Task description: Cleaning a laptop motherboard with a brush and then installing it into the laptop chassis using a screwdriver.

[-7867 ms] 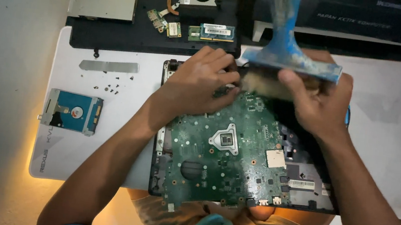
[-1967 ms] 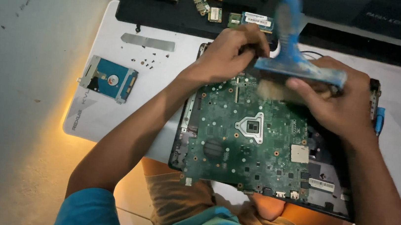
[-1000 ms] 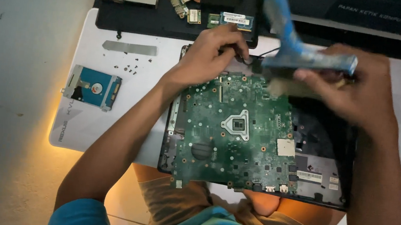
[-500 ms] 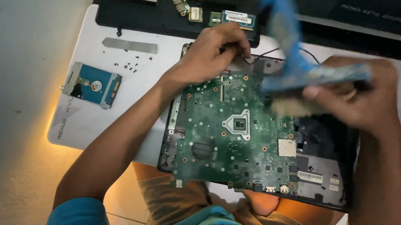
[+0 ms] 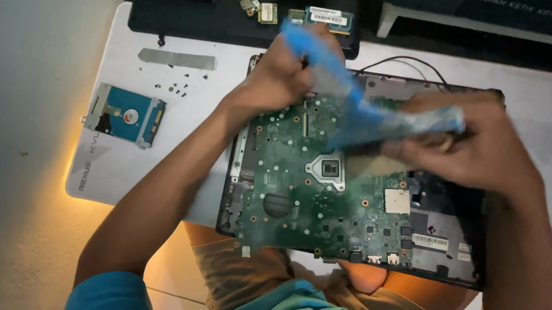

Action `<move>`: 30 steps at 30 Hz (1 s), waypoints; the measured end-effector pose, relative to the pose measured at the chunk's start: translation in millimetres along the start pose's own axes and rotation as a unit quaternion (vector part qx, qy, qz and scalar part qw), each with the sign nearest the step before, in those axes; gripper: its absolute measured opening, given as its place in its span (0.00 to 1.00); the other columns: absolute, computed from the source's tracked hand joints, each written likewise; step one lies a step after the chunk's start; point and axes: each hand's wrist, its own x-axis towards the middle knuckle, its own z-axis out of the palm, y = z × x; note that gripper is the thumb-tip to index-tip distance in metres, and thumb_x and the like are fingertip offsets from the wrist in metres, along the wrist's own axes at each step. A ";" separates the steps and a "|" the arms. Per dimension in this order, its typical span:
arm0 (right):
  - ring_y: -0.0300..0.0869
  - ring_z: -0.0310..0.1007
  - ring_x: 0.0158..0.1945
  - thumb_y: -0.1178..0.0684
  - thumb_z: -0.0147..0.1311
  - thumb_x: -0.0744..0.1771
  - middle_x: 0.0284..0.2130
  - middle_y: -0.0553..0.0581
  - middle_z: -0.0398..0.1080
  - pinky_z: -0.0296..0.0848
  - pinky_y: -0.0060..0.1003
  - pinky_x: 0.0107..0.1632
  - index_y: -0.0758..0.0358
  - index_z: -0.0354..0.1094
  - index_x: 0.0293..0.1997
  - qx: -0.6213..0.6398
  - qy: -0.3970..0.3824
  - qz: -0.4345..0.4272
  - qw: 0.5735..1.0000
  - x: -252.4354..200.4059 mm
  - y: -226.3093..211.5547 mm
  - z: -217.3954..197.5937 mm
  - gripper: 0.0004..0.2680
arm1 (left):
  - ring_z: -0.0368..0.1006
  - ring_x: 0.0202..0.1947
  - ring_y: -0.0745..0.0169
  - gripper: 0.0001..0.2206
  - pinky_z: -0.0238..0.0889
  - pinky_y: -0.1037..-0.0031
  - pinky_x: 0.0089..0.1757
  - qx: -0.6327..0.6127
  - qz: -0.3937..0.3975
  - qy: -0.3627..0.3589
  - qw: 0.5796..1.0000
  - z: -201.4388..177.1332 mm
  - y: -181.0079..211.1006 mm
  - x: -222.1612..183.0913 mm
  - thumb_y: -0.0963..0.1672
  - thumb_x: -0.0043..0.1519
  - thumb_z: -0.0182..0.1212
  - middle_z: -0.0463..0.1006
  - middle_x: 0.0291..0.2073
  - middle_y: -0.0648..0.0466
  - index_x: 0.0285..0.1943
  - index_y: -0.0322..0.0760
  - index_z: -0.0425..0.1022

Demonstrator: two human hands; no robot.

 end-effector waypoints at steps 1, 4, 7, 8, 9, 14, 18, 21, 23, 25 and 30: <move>0.40 0.79 0.25 0.60 0.77 0.61 0.36 0.62 0.86 0.72 0.32 0.29 0.74 0.83 0.53 0.001 0.000 0.002 1.000 -0.5 -5.1 -2.3 0.17 | 0.80 0.45 0.69 0.12 0.78 0.77 0.51 -0.002 -0.001 0.000 1.000 6.0 14.5 1.7 0.40 0.67 0.68 0.85 0.50 0.57 0.59 0.39 0.79; 0.40 0.64 0.24 0.63 0.79 0.67 0.30 0.60 0.78 0.59 0.35 0.32 0.77 0.83 0.49 -0.098 0.074 -0.004 0.992 1.9 -13.1 -6.2 0.11 | 0.78 0.41 0.58 0.16 0.73 0.68 0.43 0.265 -0.025 0.026 0.964 16.2 47.1 6.8 0.30 0.61 0.53 0.78 0.49 0.50 0.49 0.31 0.84; 0.37 0.67 0.21 0.61 0.74 0.66 0.30 0.59 0.81 0.60 0.31 0.28 0.76 0.82 0.54 -0.005 0.055 -0.031 0.998 6.0 -13.4 -4.0 0.13 | 0.72 0.38 0.59 0.16 0.66 0.68 0.40 0.271 -0.017 0.030 0.962 16.2 45.9 9.0 0.30 0.62 0.52 0.77 0.46 0.51 0.48 0.33 0.84; 0.38 0.71 0.24 0.61 0.75 0.64 0.32 0.57 0.83 0.66 0.33 0.31 0.73 0.83 0.50 -0.006 0.002 -0.020 1.000 8.5 -18.9 -4.7 0.12 | 0.73 0.39 0.59 0.08 0.67 0.68 0.43 0.289 0.003 0.028 0.957 15.6 41.2 8.8 0.35 0.64 0.62 0.78 0.44 0.52 0.46 0.35 0.84; 0.40 0.76 0.27 0.61 0.75 0.62 0.34 0.55 0.86 0.72 0.35 0.34 0.69 0.84 0.45 -0.006 -0.050 -0.010 0.999 11.0 -24.2 -5.1 0.10 | 0.74 0.41 0.59 0.02 0.67 0.67 0.46 0.306 0.024 0.027 0.951 14.9 36.2 8.4 0.39 0.67 0.72 0.80 0.43 0.53 0.45 0.37 0.84; 0.37 0.76 0.18 0.54 0.75 0.64 0.25 0.54 0.83 0.72 0.31 0.24 0.63 0.85 0.49 -0.099 -0.093 0.052 0.989 -10.2 14.6 -56.7 0.11 | 0.77 0.39 0.54 0.15 0.69 0.68 0.41 0.269 0.005 0.036 0.962 15.8 46.9 6.5 0.30 0.61 0.54 0.83 0.49 0.48 0.48 0.29 0.84; 0.41 0.75 0.24 0.59 0.76 0.64 0.31 0.61 0.83 0.72 0.36 0.32 0.73 0.84 0.50 -0.104 -0.029 0.059 0.992 -14.7 7.3 -59.4 0.12 | 0.80 0.44 0.50 0.16 0.72 0.67 0.47 0.282 0.008 0.033 0.959 18.2 51.9 9.0 0.31 0.60 0.52 0.84 0.49 0.46 0.47 0.26 0.86; 0.36 0.74 0.17 0.53 0.77 0.62 0.28 0.56 0.86 0.67 0.30 0.21 0.65 0.85 0.51 -0.039 -0.090 0.020 0.995 -3.7 8.9 -37.8 0.15 | 0.74 0.34 0.57 0.11 0.65 0.69 0.33 0.311 -0.014 0.064 0.948 8.5 25.0 -1.0 0.32 0.66 0.60 0.85 0.45 0.48 0.53 0.28 0.83; 0.37 0.69 0.17 0.53 0.78 0.61 0.22 0.53 0.79 0.64 0.33 0.22 0.66 0.87 0.45 -0.052 -0.100 0.066 0.991 -9.6 9.2 -47.7 0.12 | 0.77 0.37 0.54 0.12 0.70 0.65 0.38 0.309 -0.010 0.051 0.950 10.5 34.1 2.6 0.31 0.65 0.59 0.83 0.46 0.48 0.54 0.29 0.81; 0.38 0.64 0.16 0.53 0.80 0.61 0.15 0.51 0.72 0.61 0.36 0.23 0.66 0.88 0.40 -0.067 -0.113 0.110 0.985 -13.9 14.7 -60.1 0.10 | 0.79 0.39 0.50 0.13 0.75 0.61 0.42 0.308 -0.004 0.042 0.950 14.2 43.0 5.1 0.30 0.64 0.59 0.82 0.46 0.48 0.54 0.29 0.79; 0.35 0.59 0.17 0.60 0.72 0.66 0.17 0.48 0.66 0.60 0.32 0.25 0.67 0.82 0.40 -0.042 -0.055 0.045 0.997 -14.9 13.0 -58.8 0.04 | 0.73 0.36 0.53 0.15 0.66 0.67 0.41 0.305 0.013 0.034 0.952 18.2 50.6 8.9 0.31 0.60 0.53 0.82 0.46 0.47 0.45 0.28 0.87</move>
